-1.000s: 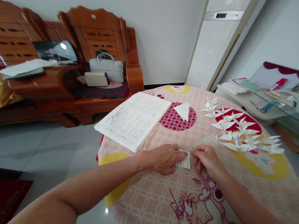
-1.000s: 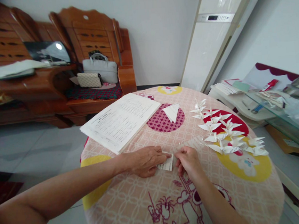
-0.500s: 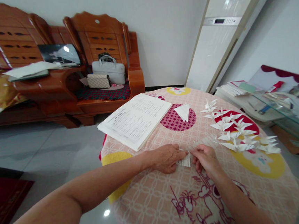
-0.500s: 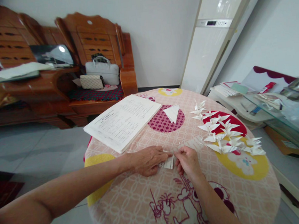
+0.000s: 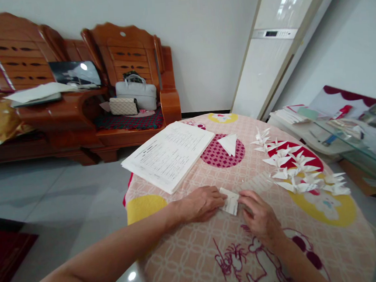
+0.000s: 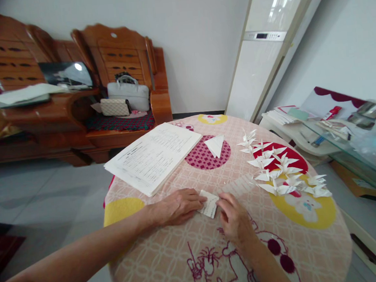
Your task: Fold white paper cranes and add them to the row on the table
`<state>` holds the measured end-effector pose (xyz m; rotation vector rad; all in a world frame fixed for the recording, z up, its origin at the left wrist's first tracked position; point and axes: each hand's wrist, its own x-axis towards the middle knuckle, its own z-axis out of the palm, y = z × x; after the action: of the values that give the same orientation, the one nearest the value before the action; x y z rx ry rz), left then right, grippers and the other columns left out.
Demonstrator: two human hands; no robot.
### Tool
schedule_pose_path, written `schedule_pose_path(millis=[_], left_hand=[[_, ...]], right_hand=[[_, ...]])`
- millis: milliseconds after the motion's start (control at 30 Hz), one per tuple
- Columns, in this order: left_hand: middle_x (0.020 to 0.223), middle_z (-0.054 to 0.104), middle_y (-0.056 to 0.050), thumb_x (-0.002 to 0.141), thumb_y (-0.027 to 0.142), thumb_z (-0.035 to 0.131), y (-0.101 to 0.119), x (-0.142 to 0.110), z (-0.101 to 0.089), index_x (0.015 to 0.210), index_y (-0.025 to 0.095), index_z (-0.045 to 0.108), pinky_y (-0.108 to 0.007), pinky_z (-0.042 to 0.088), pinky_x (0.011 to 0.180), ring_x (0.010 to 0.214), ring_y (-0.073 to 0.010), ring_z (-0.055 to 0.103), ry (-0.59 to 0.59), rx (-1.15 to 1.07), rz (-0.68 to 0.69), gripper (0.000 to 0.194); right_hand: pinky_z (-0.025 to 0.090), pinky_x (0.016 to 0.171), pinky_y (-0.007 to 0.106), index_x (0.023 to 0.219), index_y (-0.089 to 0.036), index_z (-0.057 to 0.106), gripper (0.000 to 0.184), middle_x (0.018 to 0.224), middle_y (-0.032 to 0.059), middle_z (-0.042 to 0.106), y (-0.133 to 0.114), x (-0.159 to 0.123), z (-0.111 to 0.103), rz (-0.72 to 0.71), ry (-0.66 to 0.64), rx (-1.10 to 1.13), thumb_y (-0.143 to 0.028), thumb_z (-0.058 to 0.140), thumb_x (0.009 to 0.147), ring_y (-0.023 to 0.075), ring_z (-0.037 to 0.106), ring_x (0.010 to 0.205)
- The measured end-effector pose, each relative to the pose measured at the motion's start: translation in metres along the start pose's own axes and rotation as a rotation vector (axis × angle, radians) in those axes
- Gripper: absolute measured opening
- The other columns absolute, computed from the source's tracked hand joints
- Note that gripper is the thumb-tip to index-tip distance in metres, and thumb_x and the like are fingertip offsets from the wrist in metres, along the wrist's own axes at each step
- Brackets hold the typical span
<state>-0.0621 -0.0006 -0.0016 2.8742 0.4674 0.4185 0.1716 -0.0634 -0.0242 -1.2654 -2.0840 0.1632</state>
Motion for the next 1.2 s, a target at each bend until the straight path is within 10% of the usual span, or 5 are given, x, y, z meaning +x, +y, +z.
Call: schedule_pose_path(millis=[1200], left_hand=[[0.12,0.065,-0.01,0.084,0.003,0.049,-0.013,0.0,0.009,0.113,0.017,0.064,-0.035,0.045,0.101,0.116,-0.02,0.055,0.122,-0.266,-0.048,0.036]], right_hand=[[0.051,0.076,0.031,0.087,-0.02,0.067,0.012,0.09,0.0072,0.065,-0.01,0.027,-0.004,-0.149,-0.292,0.076,-0.013,0.057,0.085,0.0201,0.059,0.087]])
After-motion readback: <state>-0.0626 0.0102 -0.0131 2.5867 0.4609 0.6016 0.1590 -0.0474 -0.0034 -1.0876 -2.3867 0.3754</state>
